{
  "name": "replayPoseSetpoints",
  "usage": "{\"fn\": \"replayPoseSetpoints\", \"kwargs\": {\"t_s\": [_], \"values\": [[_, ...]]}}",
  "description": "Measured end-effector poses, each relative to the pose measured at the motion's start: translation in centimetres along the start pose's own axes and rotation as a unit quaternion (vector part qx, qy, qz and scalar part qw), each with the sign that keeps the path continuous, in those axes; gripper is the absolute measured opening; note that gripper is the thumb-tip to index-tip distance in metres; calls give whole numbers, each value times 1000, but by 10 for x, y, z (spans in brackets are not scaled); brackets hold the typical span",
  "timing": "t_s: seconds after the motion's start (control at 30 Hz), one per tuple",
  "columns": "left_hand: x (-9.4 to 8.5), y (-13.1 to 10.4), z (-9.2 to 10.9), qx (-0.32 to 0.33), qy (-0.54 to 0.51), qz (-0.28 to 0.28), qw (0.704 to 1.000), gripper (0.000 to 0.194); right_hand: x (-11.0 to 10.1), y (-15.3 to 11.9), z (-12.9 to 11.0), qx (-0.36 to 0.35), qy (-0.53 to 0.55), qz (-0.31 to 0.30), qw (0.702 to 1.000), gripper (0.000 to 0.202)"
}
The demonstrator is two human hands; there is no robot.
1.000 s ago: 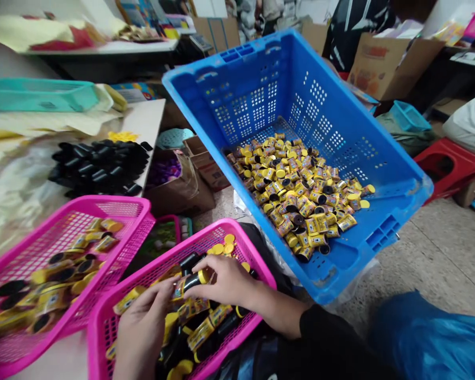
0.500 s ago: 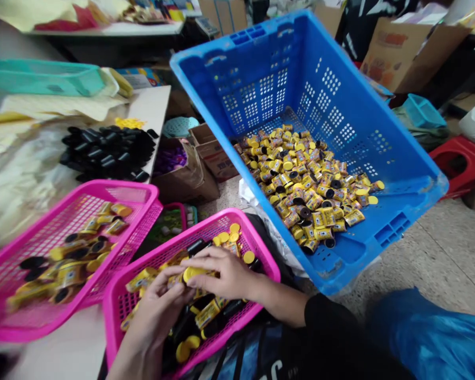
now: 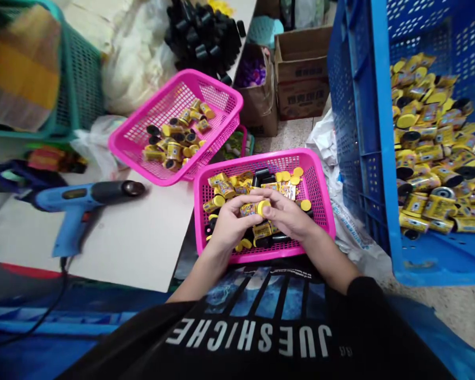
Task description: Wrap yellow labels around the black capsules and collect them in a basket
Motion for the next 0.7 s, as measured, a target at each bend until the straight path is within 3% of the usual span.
{"fn": "replayPoseSetpoints", "kwargs": {"t_s": [0.2,0.37,0.6,0.7], "values": [[2,-8,2,-25,-3,-35,999,43,-1,1,8,33,-11,-42,998,47],[10,-11,10,-5,8,-90,996,40,-7,-4,2,-14,-66,-44,997,49],[4,-17,-7,-86,-72,-64,992,44,-4,-6,2,-23,-20,-15,999,58],[7,-13,1,-36,-66,-63,995,32,-1,-7,3,-57,9,-29,998,54]]}}
Point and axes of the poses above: each hand's wrist, its own y-axis towards the middle knuckle, its own x-axis out of the palm, z = x × y, the point moved 8 cm from there along y, towards the middle knuckle, and after that the axes turned 14 degrees about x, right-handed, at the moved point
